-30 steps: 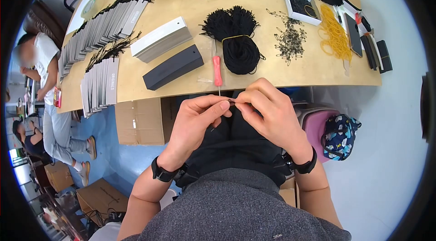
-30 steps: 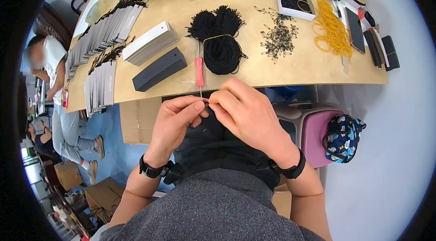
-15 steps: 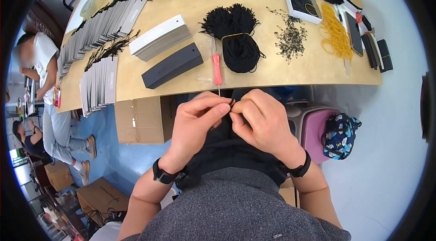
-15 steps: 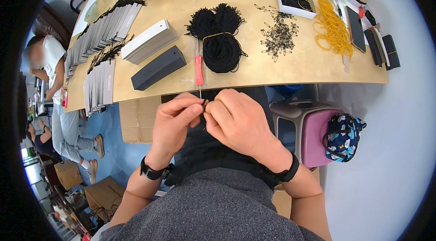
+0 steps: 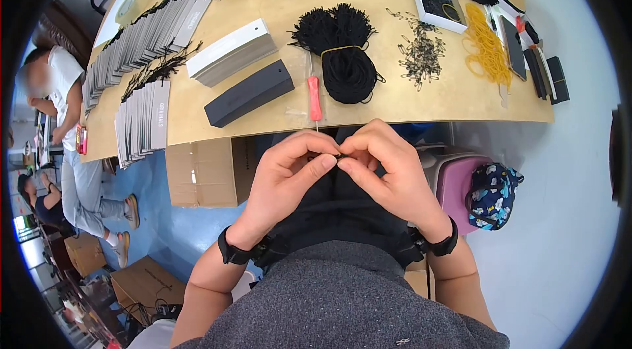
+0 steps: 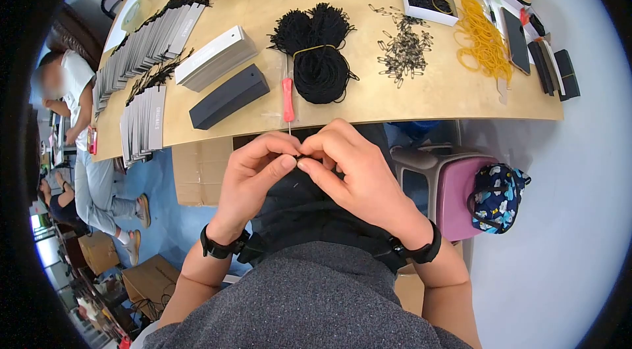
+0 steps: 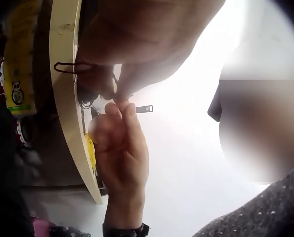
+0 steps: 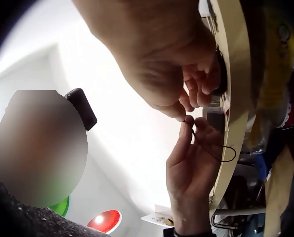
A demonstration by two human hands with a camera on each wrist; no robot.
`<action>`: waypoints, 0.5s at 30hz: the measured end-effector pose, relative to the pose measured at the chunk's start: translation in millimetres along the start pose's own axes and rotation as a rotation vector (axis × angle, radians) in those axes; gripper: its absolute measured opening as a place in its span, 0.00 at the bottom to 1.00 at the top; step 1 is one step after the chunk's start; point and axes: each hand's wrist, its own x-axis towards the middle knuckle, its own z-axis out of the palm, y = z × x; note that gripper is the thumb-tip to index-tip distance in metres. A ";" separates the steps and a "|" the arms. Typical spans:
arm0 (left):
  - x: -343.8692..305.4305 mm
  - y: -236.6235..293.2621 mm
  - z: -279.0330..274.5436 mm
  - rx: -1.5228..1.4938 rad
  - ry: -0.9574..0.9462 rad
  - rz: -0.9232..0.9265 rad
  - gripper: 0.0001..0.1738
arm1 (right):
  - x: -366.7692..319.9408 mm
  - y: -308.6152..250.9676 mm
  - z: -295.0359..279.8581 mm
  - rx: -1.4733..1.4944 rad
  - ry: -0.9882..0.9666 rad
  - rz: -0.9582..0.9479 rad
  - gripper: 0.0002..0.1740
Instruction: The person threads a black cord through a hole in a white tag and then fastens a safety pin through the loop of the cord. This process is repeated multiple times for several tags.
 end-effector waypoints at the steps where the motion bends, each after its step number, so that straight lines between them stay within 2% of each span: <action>1: -1.0 -0.3 -0.6 0.000 0.000 0.000 0.05 | -1.2 2.0 0.2 -0.058 0.002 -0.003 0.07; 3: -3.8 -1.2 -3.4 -0.145 -0.033 -0.221 0.07 | -1.8 -1.4 -0.8 -0.080 -0.011 0.014 0.07; 8: -3.9 -0.6 -7.0 -0.217 -0.025 -0.251 0.09 | -0.4 -4.9 -2.3 -0.135 -0.065 -0.011 0.08; 10: -4.1 0.2 -9.6 -0.207 -0.027 -0.272 0.10 | 5.2 -4.5 -4.1 -0.340 0.058 -0.281 0.10; 11: -3.9 0.5 -11.1 -0.178 -0.045 -0.285 0.10 | 8.2 -3.9 -5.5 -0.339 0.057 -0.280 0.10; 13: -3.4 2.9 -11.1 -0.147 -0.065 -0.296 0.10 | 13.1 -2.5 -9.7 -0.457 -0.013 -0.424 0.12; 15: -3.9 8.6 -9.8 -0.125 -0.073 -0.343 0.11 | 14.4 -1.7 -12.8 -0.498 -0.044 -0.432 0.12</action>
